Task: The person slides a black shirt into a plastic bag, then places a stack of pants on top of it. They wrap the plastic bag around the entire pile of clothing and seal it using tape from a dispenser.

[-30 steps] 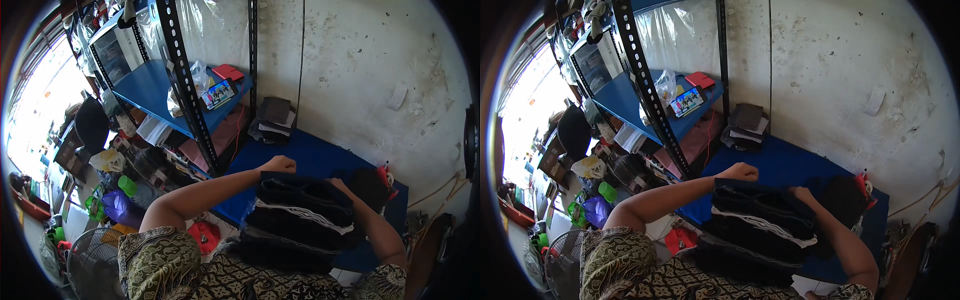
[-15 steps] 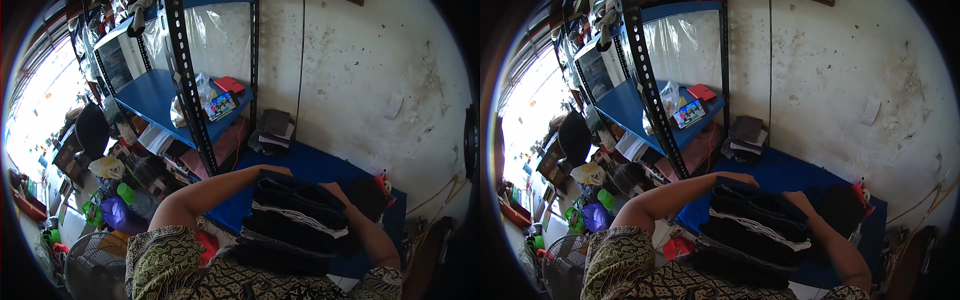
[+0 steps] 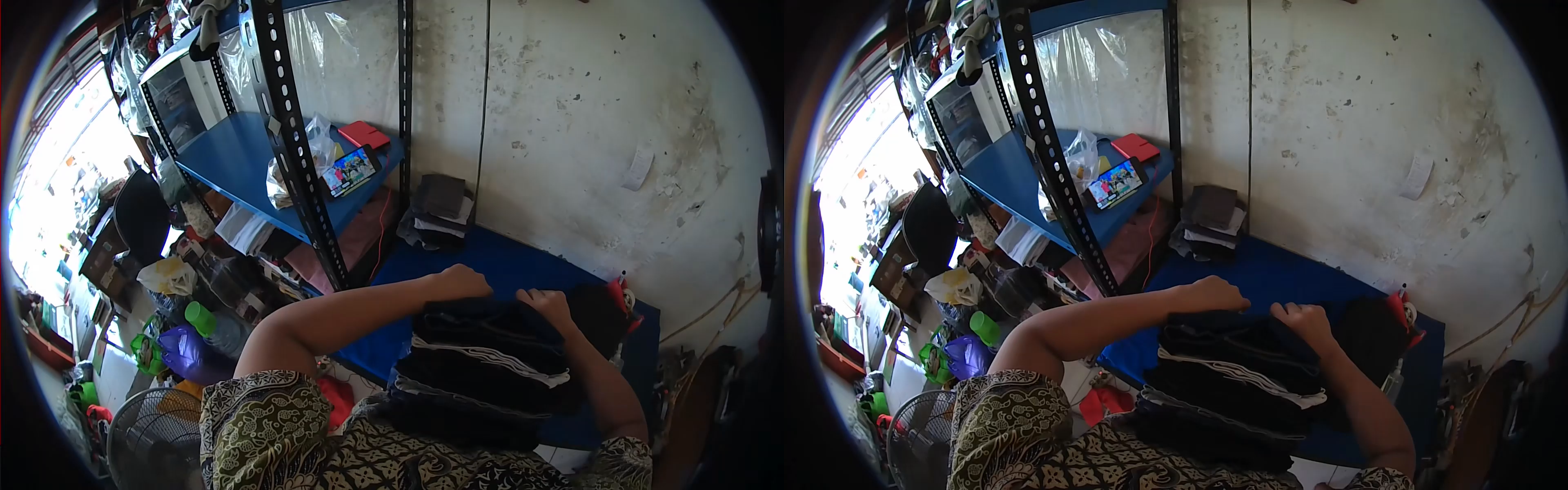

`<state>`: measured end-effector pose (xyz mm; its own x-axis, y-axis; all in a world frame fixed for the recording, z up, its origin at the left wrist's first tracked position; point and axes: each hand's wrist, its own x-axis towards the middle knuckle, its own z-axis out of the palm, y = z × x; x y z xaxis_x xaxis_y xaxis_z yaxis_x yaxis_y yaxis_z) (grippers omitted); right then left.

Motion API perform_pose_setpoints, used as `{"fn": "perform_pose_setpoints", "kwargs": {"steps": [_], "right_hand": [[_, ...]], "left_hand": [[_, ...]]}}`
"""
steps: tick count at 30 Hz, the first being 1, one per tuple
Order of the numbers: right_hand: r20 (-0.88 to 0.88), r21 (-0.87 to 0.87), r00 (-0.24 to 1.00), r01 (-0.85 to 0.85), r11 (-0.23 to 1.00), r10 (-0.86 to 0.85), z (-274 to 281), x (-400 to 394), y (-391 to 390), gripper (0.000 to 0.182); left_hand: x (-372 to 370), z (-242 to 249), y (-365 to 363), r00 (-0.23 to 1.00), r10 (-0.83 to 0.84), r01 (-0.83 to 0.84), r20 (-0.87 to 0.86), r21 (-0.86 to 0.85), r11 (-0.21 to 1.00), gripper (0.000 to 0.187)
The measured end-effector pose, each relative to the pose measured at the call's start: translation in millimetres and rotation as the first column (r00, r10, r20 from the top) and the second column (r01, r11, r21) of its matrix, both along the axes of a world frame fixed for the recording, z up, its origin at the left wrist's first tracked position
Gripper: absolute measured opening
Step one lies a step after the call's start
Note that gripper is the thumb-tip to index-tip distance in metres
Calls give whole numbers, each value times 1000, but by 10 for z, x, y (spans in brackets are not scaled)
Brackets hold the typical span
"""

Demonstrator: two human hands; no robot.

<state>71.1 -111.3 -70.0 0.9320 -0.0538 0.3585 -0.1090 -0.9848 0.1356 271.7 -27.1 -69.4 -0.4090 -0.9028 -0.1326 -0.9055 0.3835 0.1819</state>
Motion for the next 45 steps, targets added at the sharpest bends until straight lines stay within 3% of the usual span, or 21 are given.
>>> {"fn": "perform_pose_setpoints", "kwargs": {"steps": [4,6,8,11,15,16,18,20,24,27,28,29,31,36,38,40,41,42,43,44,45], "right_hand": [[-60,15,998,29,999,-29,35,-15,20,24],[-136,28,988,73,997,-69,14,-28,28,20],[-276,-61,919,276,959,-282,3,-29,51,11],[-210,-108,950,211,972,-229,-156,-90,-74,7],[-175,-139,969,153,978,-176,-91,-65,-56,6],[-112,-61,980,157,986,-163,-94,-86,-17,6],[-47,11,987,156,988,-155,-85,-132,-1,6],[-183,167,943,309,936,-279,-107,-191,-6,5],[-263,493,936,340,800,-236,-493,-453,-194,9],[172,735,969,-4,678,-180,-177,-627,114,19],[-64,956,907,176,237,-416,97,-547,310,22],[-369,925,785,256,-280,-498,229,-501,398,25],[-367,927,752,250,-278,-547,-240,-755,232,24],[-182,976,713,49,-210,-677,-534,-1126,542,19],[-155,975,805,218,42,-573,-277,-983,567,19],[-136,984,801,176,12,-583,-334,-990,507,19],[-121,990,797,138,-18,-592,-368,-991,463,19],[-110,991,796,131,-7,-595,-383,-984,423,19],[-81,973,819,189,134,-569,-400,-982,394,16],[-62,932,841,241,270,-537,-435,-986,370,14],[-59,932,842,240,273,-536,-540,-1007,335,14]], "left_hand": [[-93,-33,34,970,-13,58,243,-179,982,11],[-92,-56,92,974,-5,59,226,-232,971,10],[-53,-51,147,977,7,55,214,-282,958,10],[30,-46,191,982,129,-68,141,-371,926,11],[155,-301,189,966,186,-221,-183,-197,955,24],[169,-333,209,924,226,-280,-308,-142,949,28],[185,-342,219,914,292,-312,-282,-29,950,31],[207,-313,255,898,363,-349,-248,98,932,35],[211,-303,319,795,499,-405,-345,309,860,47],[290,-447,315,747,527,-416,-406,333,846,46],[302,-509,323,737,524,-413,-426,329,849,44],[296,-495,362,737,524,-411,-427,332,849,44],[306,-438,485,398,731,-511,-554,528,678,35],[247,-733,931,342,546,-518,-765,332,789,32],[207,-725,948,273,567,-567,-777,346,747,34],[232,-749,918,496,617,-573,-611,304,761,28],[282,-852,892,501,611,-574,-613,294,765,28],[360,-1020,855,664,518,-535,-539,141,833,23],[383,-1063,839,799,419,-465,-432,-1,886,19],[383,-1108,842,800,417,-464,-432,-5,886,19],[370,-1105,849,838,429,-473,-338,-56,879,16]]}}
